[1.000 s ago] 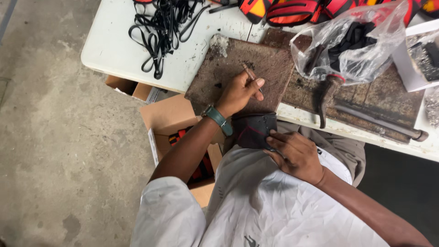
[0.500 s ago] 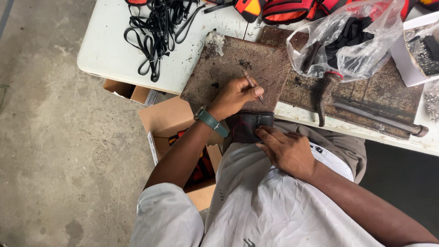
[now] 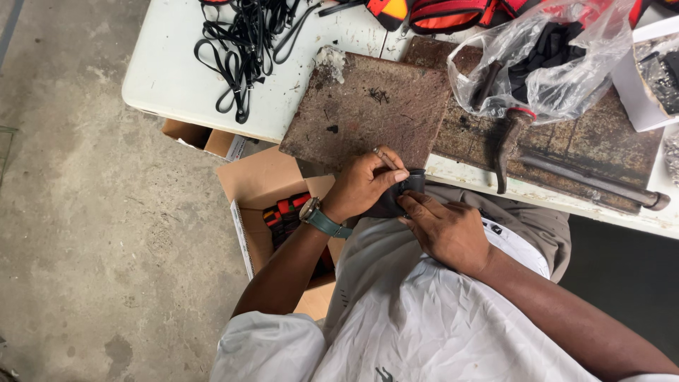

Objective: The person sits at a workbench and attaches black cord straps to small finished pouches, threading the cord through the zipper end of each pouch and using a pen-like tool to help push it through. Finished pouches are placed into a cardboard box below the table.

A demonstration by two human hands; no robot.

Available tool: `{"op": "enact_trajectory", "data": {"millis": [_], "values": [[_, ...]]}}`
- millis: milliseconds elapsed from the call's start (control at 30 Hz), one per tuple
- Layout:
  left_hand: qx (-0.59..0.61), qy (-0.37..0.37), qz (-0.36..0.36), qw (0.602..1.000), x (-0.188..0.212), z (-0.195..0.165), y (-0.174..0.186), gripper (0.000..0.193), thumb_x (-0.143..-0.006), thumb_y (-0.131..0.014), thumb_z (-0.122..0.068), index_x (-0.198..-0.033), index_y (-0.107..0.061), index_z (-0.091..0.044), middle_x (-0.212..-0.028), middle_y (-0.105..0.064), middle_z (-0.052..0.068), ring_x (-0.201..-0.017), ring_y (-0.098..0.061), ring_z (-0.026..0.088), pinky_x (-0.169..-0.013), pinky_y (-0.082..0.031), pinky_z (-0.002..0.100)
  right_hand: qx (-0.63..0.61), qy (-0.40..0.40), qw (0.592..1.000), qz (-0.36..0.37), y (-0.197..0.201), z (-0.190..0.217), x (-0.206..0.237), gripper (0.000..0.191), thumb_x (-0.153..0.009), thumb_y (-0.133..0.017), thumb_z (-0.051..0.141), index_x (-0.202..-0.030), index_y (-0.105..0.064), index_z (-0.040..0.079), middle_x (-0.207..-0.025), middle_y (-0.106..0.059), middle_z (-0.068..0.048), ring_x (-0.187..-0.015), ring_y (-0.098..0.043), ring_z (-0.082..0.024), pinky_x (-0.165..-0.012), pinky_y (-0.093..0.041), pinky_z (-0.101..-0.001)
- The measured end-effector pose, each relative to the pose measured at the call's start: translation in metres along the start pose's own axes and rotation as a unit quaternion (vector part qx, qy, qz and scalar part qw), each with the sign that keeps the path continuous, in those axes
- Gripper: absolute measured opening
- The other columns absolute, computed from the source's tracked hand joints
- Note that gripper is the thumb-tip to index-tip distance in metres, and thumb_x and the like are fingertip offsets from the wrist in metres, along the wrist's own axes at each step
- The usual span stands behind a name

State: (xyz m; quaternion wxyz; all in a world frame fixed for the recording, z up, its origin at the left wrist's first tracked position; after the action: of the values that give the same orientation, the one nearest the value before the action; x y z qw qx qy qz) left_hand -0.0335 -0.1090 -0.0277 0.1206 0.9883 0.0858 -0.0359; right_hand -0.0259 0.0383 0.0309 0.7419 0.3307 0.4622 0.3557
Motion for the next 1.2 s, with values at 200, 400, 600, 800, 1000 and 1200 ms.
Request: {"op": "enact_trajectory", "data": {"millis": [200,400,600,800,1000,1200], "values": [[-0.074,-0.027,-0.041,0.996,0.002,-0.015,-0.001,0.016,-0.096,-0.074,-0.016,-0.096,-0.067,-0.002,-0.084,-0.073,0.006,-0.076,-0.07,0.009,-0.068,-0.057,0.028,-0.008,0.001,1.0,-0.006,-0.004,-0.001,0.003,0.038,-0.088,-0.076,0.029,-0.12,-0.07,0.009,-0.114,-0.075,-0.007,-0.063,-0.07,-0.024,-0.055,-0.055,-0.035],[-0.121,-0.076,-0.074,0.987,0.006,-0.04,-0.004,0.017,-0.094,-0.075,-0.014,-0.093,-0.065,0.0,-0.086,-0.074,0.011,-0.076,-0.074,0.017,-0.067,-0.057,0.032,0.037,-0.03,0.995,0.088,0.012,-0.028,0.008,0.039,-0.087,-0.078,0.044,-0.105,-0.071,0.01,-0.095,-0.073,-0.006,-0.071,-0.071,-0.026,-0.061,-0.057,-0.0396],[-0.139,-0.128,-0.029,0.981,0.009,-0.041,-0.013,0.012,-0.097,-0.071,-0.013,-0.097,-0.067,-0.001,-0.094,-0.075,0.012,-0.088,-0.075,0.027,-0.077,-0.059,0.036,0.216,-0.2,0.956,-0.017,0.096,-0.145,0.056,0.043,-0.092,-0.069,0.043,-0.121,-0.071,0.012,-0.115,-0.069,-0.011,-0.099,-0.065,-0.033,-0.088,-0.054,-0.0446],[-0.244,-0.128,-0.036,0.961,0.008,-0.015,-0.019,0.016,-0.099,-0.064,-0.017,-0.097,-0.072,-0.003,-0.097,-0.075,0.016,-0.091,-0.071,0.038,-0.082,-0.055,0.045,0.197,-0.26,0.945,0.012,0.071,-0.209,0.076,0.03,-0.086,-0.06,0.038,-0.1,-0.068,0.012,-0.101,-0.066,-0.012,-0.097,-0.065,-0.036,-0.078,-0.054,-0.0477],[-0.22,-0.127,-0.039,0.966,-0.036,0.025,-0.021,0.019,-0.099,-0.068,-0.02,-0.089,-0.072,-0.005,-0.073,-0.065,0.017,-0.063,-0.065,0.032,-0.071,-0.061,0.045,-0.117,-0.32,0.94,-0.008,0.108,-0.204,0.047,0.052,-0.073,-0.086,0.042,-0.111,-0.071,0.009,-0.089,-0.079,-0.01,-0.085,-0.074,-0.025,-0.074,-0.058,-0.0394],[-0.188,-0.12,0.012,0.975,-0.014,-0.012,-0.02,0.019,-0.099,-0.067,-0.017,-0.091,-0.066,0.001,-0.087,-0.07,0.019,-0.083,-0.072,0.035,-0.076,-0.059,0.046,0.039,-0.439,0.897,-0.02,0.15,-0.18,0.021,0.022,-0.098,-0.068,0.028,-0.098,-0.078,0.008,-0.082,-0.068,-0.015,-0.074,-0.066,-0.026,-0.071,-0.057,-0.04]]}}
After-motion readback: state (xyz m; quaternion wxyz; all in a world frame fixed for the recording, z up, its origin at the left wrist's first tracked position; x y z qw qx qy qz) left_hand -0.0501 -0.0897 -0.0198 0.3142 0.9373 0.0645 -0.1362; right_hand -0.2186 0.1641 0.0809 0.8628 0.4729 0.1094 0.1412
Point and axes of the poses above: each hand's wrist, its own x-axis away from the middle knuckle, its own y-axis out of the back of the hand, z = x × y, the point moved 10 cm from there along -x, towards the middle knuckle
